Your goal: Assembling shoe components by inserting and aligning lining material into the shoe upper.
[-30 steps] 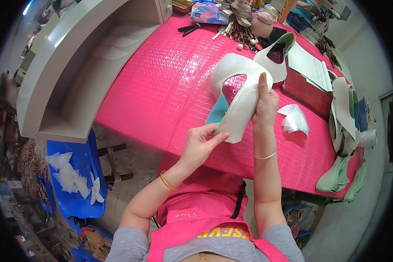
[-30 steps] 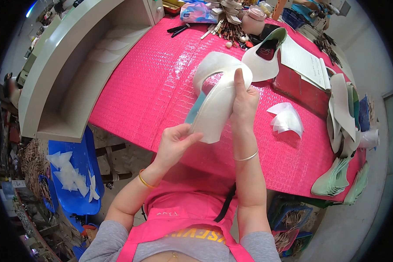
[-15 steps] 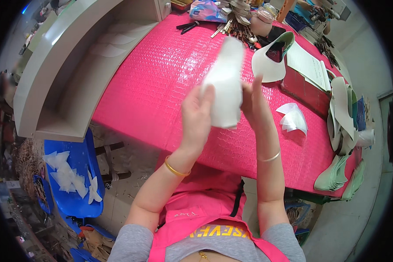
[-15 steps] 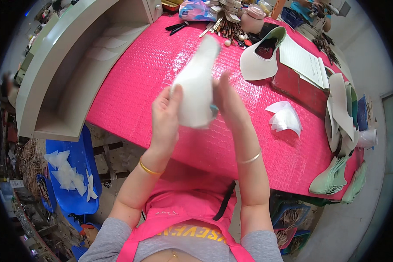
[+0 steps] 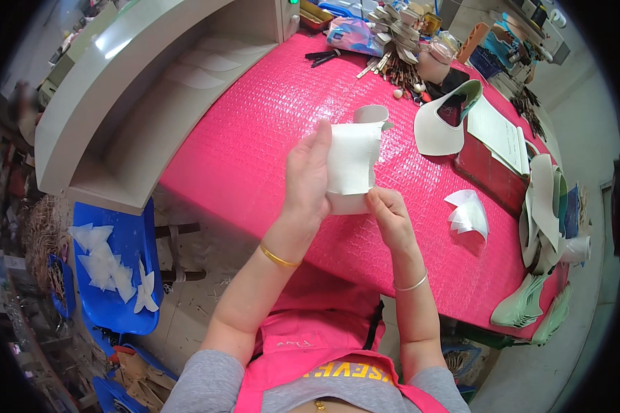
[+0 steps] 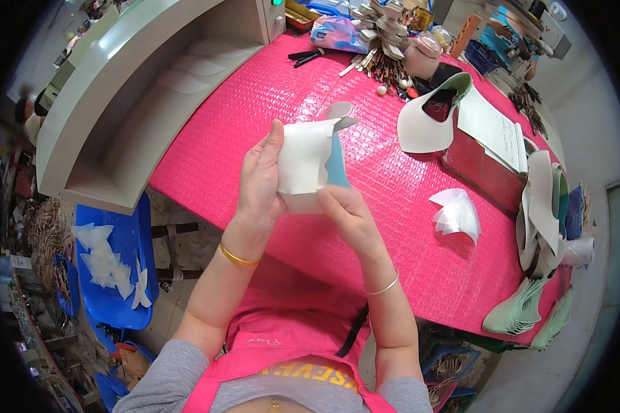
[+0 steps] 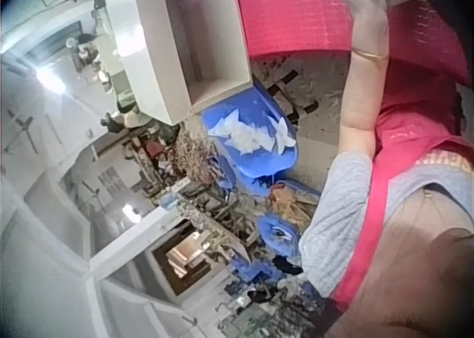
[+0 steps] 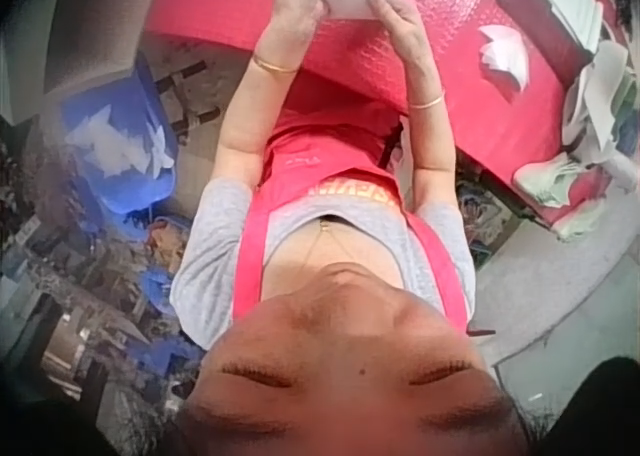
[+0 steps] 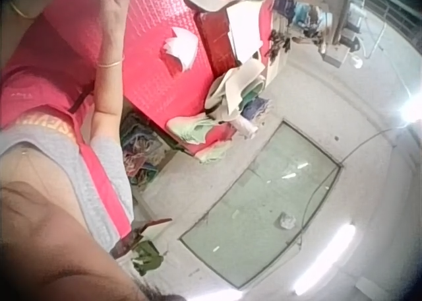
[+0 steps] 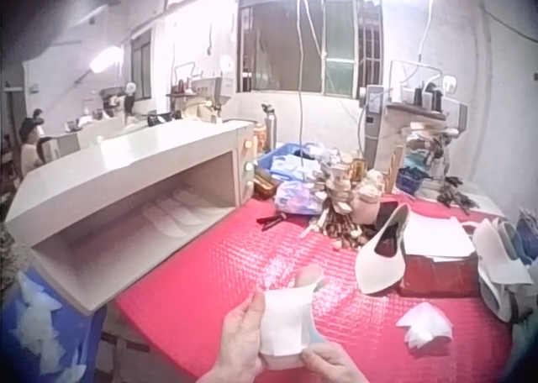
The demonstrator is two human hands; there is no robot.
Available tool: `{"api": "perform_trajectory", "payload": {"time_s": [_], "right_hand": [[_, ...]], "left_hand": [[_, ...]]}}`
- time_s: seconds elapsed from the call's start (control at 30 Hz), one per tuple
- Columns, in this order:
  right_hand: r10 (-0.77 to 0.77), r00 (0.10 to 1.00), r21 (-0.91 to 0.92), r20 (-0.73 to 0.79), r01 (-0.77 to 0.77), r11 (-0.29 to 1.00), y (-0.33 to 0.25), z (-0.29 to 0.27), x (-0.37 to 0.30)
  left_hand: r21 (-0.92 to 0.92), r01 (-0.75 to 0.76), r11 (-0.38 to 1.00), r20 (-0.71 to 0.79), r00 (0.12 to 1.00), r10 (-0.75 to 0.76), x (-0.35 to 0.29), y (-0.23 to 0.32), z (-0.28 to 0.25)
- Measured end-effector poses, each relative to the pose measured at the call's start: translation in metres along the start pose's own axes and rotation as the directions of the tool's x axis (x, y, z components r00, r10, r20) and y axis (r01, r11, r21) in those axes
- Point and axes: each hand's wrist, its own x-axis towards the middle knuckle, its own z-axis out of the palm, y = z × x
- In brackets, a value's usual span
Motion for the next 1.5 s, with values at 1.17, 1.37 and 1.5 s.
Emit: {"api": "perform_trajectory", "payload": {"time_s": [1.17, 1.37, 1.5], "right_hand": [[-0.334, 0.937, -0.778, -0.099, 0.137, 0.613, -0.007, -0.028, -0.041], [-0.181, 0.983, -0.736, -0.011, 0.115, 0.667, -0.01, -0.026, -0.047], [-0.228, 0.973, -0.75, -0.025, 0.132, 0.648, -0.014, -0.022, -0.034]], "left_hand": [[0.835, -0.188, -0.518, 0.421, 0.824, 0.379, 0.303, 0.037, -0.061], [0.795, -0.139, -0.591, 0.433, 0.812, 0.392, 0.37, 0.036, -0.055], [0.783, -0.148, -0.604, 0.437, 0.821, 0.367, 0.382, 0.033, -0.058]]}}
